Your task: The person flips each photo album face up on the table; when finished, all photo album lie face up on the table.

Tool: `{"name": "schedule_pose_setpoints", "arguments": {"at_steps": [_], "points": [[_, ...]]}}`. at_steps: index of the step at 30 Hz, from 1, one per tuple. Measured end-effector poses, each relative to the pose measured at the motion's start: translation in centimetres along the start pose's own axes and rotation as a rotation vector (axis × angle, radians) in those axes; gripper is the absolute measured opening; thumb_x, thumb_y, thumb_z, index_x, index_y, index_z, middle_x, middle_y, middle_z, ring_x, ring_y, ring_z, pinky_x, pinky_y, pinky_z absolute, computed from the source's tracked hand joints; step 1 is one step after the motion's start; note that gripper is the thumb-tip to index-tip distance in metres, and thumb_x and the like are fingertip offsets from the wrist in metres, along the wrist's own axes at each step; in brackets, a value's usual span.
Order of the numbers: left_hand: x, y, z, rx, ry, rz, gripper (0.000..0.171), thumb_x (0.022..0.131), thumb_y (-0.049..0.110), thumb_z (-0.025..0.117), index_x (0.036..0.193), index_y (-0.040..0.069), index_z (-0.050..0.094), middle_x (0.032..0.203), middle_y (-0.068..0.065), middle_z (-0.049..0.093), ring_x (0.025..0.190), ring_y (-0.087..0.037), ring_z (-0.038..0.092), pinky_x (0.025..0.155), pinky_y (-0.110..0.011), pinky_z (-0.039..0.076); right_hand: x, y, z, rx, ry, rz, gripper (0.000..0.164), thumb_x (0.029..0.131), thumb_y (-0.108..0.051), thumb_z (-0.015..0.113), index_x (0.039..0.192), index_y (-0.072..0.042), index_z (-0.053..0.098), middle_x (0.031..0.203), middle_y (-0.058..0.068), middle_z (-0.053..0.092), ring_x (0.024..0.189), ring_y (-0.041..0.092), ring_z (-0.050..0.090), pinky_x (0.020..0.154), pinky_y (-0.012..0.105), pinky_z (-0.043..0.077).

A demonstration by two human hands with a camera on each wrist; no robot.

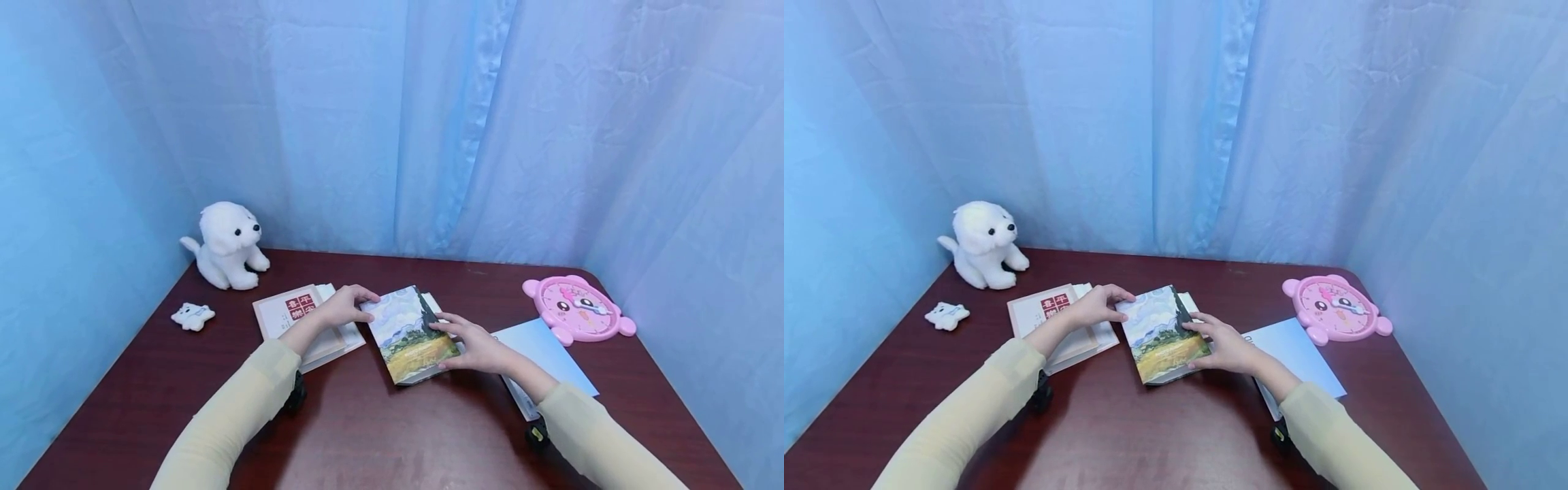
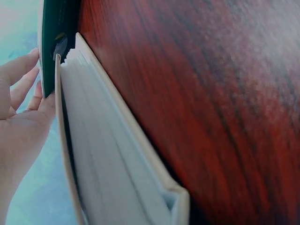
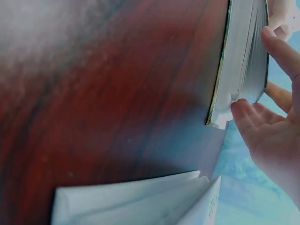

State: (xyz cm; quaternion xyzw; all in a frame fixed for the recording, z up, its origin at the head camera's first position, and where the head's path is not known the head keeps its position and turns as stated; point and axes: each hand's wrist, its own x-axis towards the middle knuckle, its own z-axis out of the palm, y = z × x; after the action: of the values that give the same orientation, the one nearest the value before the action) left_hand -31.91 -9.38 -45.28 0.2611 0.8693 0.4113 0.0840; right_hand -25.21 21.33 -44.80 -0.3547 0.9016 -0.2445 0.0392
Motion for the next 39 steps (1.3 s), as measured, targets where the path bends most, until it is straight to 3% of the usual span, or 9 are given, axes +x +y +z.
{"name": "schedule_pose_setpoints", "arguments": {"at_steps": [7,14,21,24,29,35,39], "points": [[-0.4,0.7,0.0,0.116,-0.014,0.008,0.041,0.078,0.02,0.069,0.116,0.009,0.059,0.118,-0.008,0.053,0.113,-0.023,0.045,0.093,-0.038,0.038,-0.2,-0.3,-0.8,-0.047,-0.035,0.005,0.072,0.07,-0.045,0.071,0.13,-0.014,0.047,0.138,0.016,0.035,0.122,0.032,0.04,0.09,0.049,0.038],[-0.8,2.1,0.4,0.176,0.002,0.01,0.059,0.076,0.027,0.071,0.127,0.009,0.049,0.127,-0.009,0.047,0.119,-0.024,0.041,0.097,-0.039,0.035,-1.3,-0.4,-2.8,-0.059,0.044,0.004,0.069,0.068,-0.033,0.076,0.129,-0.015,0.047,0.136,0.009,0.04,0.121,0.026,0.042,0.089,0.045,0.042],[-1.5,5.0,1.0,0.224,0.041,0.093,0.06,0.077,0.026,0.069,0.131,0.014,0.044,0.13,-0.006,0.044,0.123,-0.022,0.036,0.099,-0.04,0.032,-3.2,-0.2,-5.4,0.039,0.095,0.014,0.069,0.071,-0.033,0.074,0.131,-0.017,0.044,0.136,0.007,0.04,0.113,0.024,0.051,0.085,0.039,0.046],[-1.6,6.2,1.5,0.216,0.03,0.11,0.06,0.077,0.028,0.069,0.131,0.016,0.044,0.131,-0.003,0.044,0.123,-0.022,0.035,0.099,-0.04,0.032,-4.2,0.1,-6.4,0.03,0.114,0.032,0.069,0.072,-0.037,0.072,0.132,-0.021,0.043,0.136,0.004,0.04,0.113,0.021,0.051,0.086,0.038,0.046],[-1.6,8.0,2.4,0.201,0.027,0.134,0.064,0.076,0.034,0.069,0.132,0.016,0.042,0.132,-0.002,0.043,0.124,-0.019,0.035,0.099,-0.039,0.032,-6.0,0.9,-7.8,0.0,0.151,0.055,0.07,0.071,-0.033,0.074,0.132,-0.019,0.042,0.134,0.002,0.042,0.118,0.017,0.045,0.088,0.04,0.044],[-0.9,10.0,3.9,0.193,0.003,0.153,0.071,0.074,0.045,0.068,0.134,0.02,0.04,0.137,-0.002,0.039,0.13,-0.018,0.029,0.102,-0.037,0.031,-8.1,2.0,-8.8,-0.032,0.206,0.093,0.067,0.071,-0.033,0.074,0.13,-0.022,0.045,0.129,-0.004,0.048,0.118,0.002,0.04,0.093,0.018,0.038],[-0.2,11.2,5.5,0.172,-0.011,0.171,0.072,0.073,0.047,0.068,0.134,0.022,0.04,0.137,0.002,0.039,0.133,-0.02,0.024,0.104,-0.038,0.027,-9.8,3.0,-9.1,-0.017,0.233,0.141,0.065,0.07,-0.034,0.074,0.128,-0.024,0.047,0.127,-0.003,0.05,0.117,0.003,0.042,0.092,0.011,0.035]]}}
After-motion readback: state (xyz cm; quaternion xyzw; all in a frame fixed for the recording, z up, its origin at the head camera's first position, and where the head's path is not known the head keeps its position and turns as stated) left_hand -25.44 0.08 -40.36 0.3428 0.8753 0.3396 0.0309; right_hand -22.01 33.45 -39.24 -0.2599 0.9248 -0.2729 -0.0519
